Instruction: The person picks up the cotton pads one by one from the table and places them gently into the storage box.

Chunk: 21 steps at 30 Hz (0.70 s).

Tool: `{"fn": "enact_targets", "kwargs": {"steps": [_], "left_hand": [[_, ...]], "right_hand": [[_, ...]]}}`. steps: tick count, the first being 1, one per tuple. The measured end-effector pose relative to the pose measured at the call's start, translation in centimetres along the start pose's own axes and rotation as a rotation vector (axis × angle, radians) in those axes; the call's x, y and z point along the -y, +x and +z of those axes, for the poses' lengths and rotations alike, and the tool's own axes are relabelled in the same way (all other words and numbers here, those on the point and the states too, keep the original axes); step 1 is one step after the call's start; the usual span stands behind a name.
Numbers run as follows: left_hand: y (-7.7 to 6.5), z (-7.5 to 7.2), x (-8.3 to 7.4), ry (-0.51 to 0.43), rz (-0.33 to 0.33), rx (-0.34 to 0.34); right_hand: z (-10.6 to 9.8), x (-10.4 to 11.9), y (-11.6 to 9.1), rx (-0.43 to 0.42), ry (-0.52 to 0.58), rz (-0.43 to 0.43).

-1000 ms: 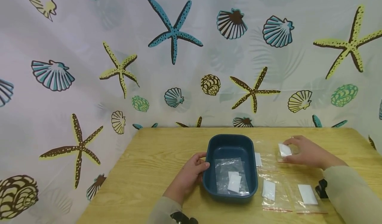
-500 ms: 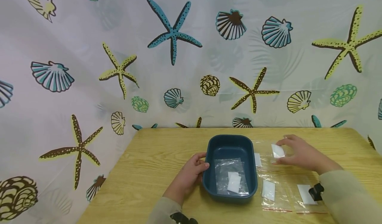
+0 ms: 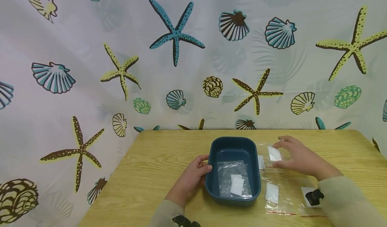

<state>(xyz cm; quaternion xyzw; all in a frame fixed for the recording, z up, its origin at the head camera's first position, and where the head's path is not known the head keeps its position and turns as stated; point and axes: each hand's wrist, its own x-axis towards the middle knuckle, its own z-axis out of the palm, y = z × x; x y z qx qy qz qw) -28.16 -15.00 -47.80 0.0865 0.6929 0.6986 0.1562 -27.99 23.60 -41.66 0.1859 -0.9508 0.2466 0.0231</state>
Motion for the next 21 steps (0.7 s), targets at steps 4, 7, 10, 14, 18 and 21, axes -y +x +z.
{"fn": "enact_targets", "kwargs": {"steps": [4,7,10,14,18,21], "left_hand": [[-0.1,0.1,-0.2,0.001,-0.003,-0.001],[-0.1,0.1,-0.2,-0.003,-0.003,0.001],[-0.1,0.1,-0.2,-0.011,-0.004,0.000],[-0.1,0.2,-0.2,-0.013,0.002,0.000],[-0.1,0.2,-0.2,-0.010,0.004,0.003],[0.0,0.2,-0.2,-0.011,0.000,0.003]], "right_hand": [[-0.2,0.6,-0.2,-0.018,0.016,-0.032],[-0.1,1.0,-0.2,-0.028,0.020,-0.055],[0.0,1.5,-0.1,-0.035,0.021,-0.078],[0.1,2.5,0.1,-0.043,0.033,-0.105],[0.2,3.4,0.3,-0.046,0.054,-0.129],[0.4,4.2,0.4,-0.043,0.060,-0.139]]}}
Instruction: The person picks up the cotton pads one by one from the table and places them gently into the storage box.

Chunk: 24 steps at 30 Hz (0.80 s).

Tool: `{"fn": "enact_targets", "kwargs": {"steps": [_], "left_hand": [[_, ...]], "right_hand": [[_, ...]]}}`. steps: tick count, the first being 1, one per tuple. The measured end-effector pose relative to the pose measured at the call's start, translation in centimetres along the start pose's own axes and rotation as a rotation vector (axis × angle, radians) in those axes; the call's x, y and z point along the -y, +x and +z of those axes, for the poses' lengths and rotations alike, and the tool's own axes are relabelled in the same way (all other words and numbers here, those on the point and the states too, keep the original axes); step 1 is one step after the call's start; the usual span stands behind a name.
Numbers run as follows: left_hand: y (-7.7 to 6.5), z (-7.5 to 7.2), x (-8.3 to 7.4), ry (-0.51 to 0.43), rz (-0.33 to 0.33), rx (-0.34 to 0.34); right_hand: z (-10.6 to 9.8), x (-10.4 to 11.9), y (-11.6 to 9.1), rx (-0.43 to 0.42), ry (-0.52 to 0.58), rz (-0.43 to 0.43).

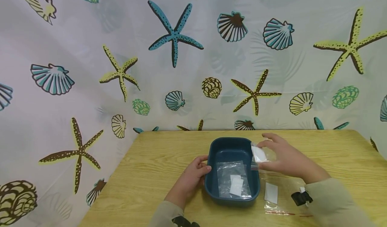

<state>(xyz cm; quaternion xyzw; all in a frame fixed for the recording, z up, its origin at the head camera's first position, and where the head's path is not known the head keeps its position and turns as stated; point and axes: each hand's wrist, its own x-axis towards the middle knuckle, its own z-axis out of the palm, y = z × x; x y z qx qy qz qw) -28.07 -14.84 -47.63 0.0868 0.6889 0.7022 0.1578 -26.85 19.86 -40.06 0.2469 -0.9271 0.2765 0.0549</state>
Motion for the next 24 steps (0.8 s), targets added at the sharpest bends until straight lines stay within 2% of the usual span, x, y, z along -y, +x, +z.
{"fn": "enact_targets", "kwargs": {"steps": [13,24], "left_hand": [[0.1,-0.1,0.1,-0.019,-0.001,-0.002],[0.0,0.1,0.1,-0.032,-0.006,0.004]], "right_hand": [[1.3,2.9,1.3,-0.006,-0.005,-0.041],[2.9,3.2,2.1,0.009,-0.049,-0.054]]}}
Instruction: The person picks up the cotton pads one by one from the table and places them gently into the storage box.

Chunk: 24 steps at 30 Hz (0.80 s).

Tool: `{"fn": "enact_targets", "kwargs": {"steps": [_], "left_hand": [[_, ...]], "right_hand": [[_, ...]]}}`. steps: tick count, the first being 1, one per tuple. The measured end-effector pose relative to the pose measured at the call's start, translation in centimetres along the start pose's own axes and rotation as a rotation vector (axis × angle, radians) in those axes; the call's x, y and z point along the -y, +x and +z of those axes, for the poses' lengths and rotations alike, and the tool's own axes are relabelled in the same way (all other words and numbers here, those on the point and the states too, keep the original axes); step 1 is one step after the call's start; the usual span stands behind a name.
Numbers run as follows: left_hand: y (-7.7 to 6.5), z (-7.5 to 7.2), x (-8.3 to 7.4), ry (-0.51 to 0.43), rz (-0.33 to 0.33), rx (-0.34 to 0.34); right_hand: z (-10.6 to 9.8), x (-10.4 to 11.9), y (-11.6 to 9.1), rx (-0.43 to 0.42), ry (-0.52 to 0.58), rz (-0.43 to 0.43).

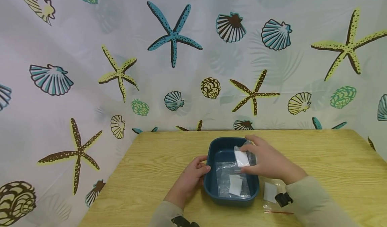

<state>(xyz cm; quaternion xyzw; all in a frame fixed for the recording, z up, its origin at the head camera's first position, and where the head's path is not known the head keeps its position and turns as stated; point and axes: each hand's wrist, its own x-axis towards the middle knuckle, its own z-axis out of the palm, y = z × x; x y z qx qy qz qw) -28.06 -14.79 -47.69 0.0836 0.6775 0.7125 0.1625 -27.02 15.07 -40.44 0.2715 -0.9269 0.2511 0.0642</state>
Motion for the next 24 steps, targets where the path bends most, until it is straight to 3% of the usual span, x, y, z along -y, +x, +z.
{"fn": "enact_targets", "kwargs": {"steps": [24], "left_hand": [[0.0,-0.1,0.0,-0.001,-0.006,0.001]], "right_hand": [[1.4,1.3,1.2,0.035,-0.078,-0.015]]}}
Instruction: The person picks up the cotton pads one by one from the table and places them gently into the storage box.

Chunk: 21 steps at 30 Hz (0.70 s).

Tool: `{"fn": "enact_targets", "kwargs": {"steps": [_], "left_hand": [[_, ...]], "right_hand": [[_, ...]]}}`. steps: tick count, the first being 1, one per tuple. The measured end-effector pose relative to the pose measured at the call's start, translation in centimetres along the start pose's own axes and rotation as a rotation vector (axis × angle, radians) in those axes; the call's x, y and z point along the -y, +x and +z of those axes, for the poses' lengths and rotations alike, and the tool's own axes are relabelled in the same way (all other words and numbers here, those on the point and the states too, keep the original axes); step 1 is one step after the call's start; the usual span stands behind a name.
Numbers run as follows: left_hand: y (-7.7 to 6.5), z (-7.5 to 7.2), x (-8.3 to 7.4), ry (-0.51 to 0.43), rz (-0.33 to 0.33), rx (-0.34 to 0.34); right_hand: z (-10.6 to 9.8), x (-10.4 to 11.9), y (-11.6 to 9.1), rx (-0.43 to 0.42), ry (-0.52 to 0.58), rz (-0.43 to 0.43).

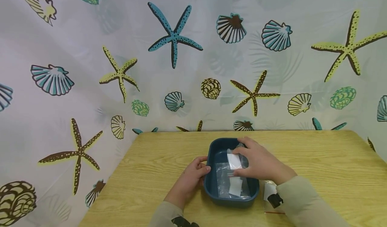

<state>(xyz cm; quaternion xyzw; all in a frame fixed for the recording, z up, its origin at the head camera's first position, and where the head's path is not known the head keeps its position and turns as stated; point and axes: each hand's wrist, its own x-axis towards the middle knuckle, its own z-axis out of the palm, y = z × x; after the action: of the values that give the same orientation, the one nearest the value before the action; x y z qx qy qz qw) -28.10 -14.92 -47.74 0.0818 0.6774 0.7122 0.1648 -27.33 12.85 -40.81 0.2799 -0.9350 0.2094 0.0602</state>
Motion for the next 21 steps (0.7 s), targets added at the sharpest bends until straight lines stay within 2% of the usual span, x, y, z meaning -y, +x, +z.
{"fn": "enact_targets", "kwargs": {"steps": [21], "left_hand": [[0.12,-0.09,0.14,0.026,0.017,0.000]], "right_hand": [[0.03,0.17,0.12,0.032,0.002,0.006]]}}
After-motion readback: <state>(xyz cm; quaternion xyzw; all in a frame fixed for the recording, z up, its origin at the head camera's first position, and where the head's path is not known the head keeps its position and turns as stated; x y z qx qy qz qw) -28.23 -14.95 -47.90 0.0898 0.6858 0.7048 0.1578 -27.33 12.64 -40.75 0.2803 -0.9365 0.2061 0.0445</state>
